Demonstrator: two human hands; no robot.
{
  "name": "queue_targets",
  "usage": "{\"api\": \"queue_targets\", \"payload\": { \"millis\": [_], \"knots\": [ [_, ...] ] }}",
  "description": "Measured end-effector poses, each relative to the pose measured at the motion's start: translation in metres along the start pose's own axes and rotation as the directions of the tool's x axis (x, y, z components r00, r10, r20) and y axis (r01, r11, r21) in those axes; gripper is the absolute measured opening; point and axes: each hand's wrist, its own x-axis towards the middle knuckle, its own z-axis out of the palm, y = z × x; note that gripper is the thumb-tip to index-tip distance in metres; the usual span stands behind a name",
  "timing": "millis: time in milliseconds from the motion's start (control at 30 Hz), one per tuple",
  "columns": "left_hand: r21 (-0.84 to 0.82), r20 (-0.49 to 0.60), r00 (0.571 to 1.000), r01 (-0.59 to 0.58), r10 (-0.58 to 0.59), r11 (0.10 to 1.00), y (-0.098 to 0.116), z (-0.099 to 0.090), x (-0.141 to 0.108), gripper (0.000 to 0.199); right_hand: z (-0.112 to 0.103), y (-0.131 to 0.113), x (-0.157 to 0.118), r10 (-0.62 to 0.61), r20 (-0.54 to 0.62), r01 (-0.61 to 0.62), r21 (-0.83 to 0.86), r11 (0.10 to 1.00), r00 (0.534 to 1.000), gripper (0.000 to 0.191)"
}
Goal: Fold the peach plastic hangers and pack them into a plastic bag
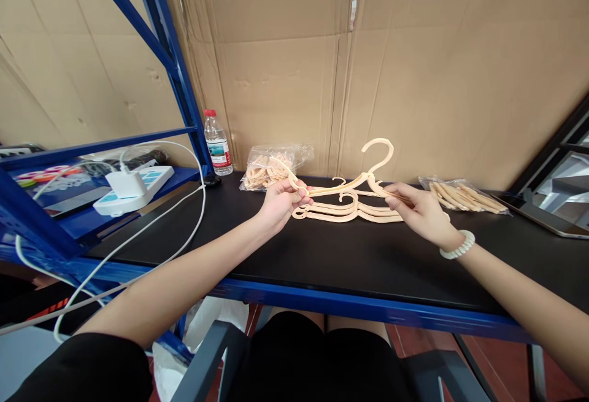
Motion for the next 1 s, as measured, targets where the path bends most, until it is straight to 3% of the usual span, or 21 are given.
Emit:
{"api": "queue_targets", "payload": {
  "millis": [267,500,667,833,1000],
  "knots": [
    [-0.031,-0.108,0.993,-0.043,0.039,0.999,-0.005,0.002,-0.001,0.015,0.008,-0.012,0.001,0.103,-0.022,-0.103,-0.008,0.995,0.994,0.022],
    [-0.036,-0.167,0.984,-0.068,0.062,0.997,-0.006,-0.002,0.001,0.016,0.014,-0.018,-0.001,0.097,-0.024,-0.097,0.006,0.995,0.995,0.02],
    [-0.041,-0.155,0.988,0.009,-0.015,0.999,-0.009,-0.003,0.003,0.016,0.007,-0.022,0.001,0.088,-0.023,-0.09,-0.142,0.986,0.996,0.025],
    [-0.015,-0.053,0.993,0.104,-0.105,0.994,-0.016,0.005,-0.005,0.016,0.006,-0.029,0.001,0.026,-0.072,-0.05,-0.354,0.934,0.997,0.032],
    [0.026,0.085,0.976,0.197,-0.199,0.98,-0.02,0.009,-0.011,0.014,0.011,-0.032,0.001,0.007,-0.016,-0.01,-0.221,0.975,1.0,0.041]
  ]
}}
